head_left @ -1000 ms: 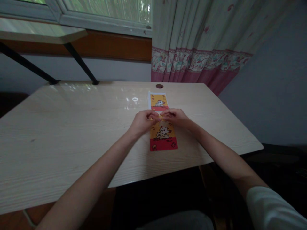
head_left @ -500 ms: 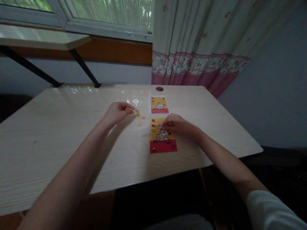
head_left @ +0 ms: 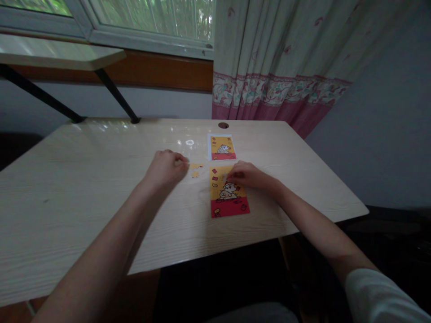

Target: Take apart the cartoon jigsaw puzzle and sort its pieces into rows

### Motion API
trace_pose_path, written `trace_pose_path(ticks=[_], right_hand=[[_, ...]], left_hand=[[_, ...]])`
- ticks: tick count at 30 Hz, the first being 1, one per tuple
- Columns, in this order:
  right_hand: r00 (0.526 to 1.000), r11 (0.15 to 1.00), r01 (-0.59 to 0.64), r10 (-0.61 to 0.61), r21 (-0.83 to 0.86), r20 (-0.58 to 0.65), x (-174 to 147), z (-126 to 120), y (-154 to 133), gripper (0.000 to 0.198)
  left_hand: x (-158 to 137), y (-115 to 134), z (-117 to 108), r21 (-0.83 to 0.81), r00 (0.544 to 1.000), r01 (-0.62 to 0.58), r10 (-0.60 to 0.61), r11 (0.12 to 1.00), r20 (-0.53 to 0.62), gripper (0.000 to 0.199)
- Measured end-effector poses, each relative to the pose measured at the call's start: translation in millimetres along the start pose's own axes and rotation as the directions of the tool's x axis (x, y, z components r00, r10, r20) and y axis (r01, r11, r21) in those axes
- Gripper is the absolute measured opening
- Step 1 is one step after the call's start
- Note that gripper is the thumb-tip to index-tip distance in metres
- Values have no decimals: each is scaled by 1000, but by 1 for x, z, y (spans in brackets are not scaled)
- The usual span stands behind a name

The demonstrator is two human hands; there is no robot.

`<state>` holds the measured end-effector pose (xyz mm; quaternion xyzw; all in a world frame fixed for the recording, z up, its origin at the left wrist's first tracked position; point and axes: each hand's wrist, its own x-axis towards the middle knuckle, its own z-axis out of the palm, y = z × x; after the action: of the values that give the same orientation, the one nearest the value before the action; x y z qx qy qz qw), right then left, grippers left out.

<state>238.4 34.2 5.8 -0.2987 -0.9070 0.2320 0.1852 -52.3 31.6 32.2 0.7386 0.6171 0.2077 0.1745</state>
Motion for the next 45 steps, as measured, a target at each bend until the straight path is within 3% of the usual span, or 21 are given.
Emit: trace_pose_path(ticks=[3, 5, 14, 17, 21, 26, 30, 35, 37, 39, 42, 45], right_hand=[[997, 997, -63, 61, -33, -55, 1, -2, 5, 14], [991, 994, -101, 97, -34, -90, 1, -4, 6, 13], [973, 988, -157, 154, 0, -173, 3, -5, 0, 13], [972, 990, -143, 140, 2, -188, 7, -1, 0, 14], [962, 992, -126, 120, -8, -245, 13, 6, -6, 15], [933, 998, -58, 51, -7, -357, 17, 12, -21, 18], [912, 1000, 3, -8, -12, -411, 16, 14, -24, 18], [896, 999, 27, -41, -37, -442, 15, 15, -25, 16], [898, 1000, 5, -6, -5, -441, 14, 15, -27, 17], [896, 997, -44, 69, 66, -439, 14, 14, -29, 18], [882, 948, -150, 257, 281, -394, 15, 13, -27, 22], [873, 805, -179, 395, 565, -286, 18, 13, -22, 28]], left_hand=[[4, 12, 8, 228, 988, -155, 153, 961, 27, 31], [8, 17, 12, 281, 977, -212, 195, 936, 88, 30], [26, 13, 16, 185, 926, -332, 282, 925, 251, 17], [22, 13, 18, 75, 931, -307, 284, 949, 229, 14], [10, 24, 20, -224, 954, -225, 261, 948, 147, 14], [-1, 51, 25, -592, 947, -121, 271, 797, 172, 16], [-4, 58, 31, -654, 957, -65, 232, 754, 172, 17], [-9, 58, 37, -533, 992, -38, 97, 845, 84, 18], [-11, 59, 37, -483, 996, -45, 74, 875, 42, 17], [-11, 59, 36, -530, 995, -27, 75, 848, 69, 16], [-10, 59, 34, -686, 983, 71, 65, 724, 170, 18], [-9, 59, 30, -784, 969, 172, 39, 597, 242, 21]])
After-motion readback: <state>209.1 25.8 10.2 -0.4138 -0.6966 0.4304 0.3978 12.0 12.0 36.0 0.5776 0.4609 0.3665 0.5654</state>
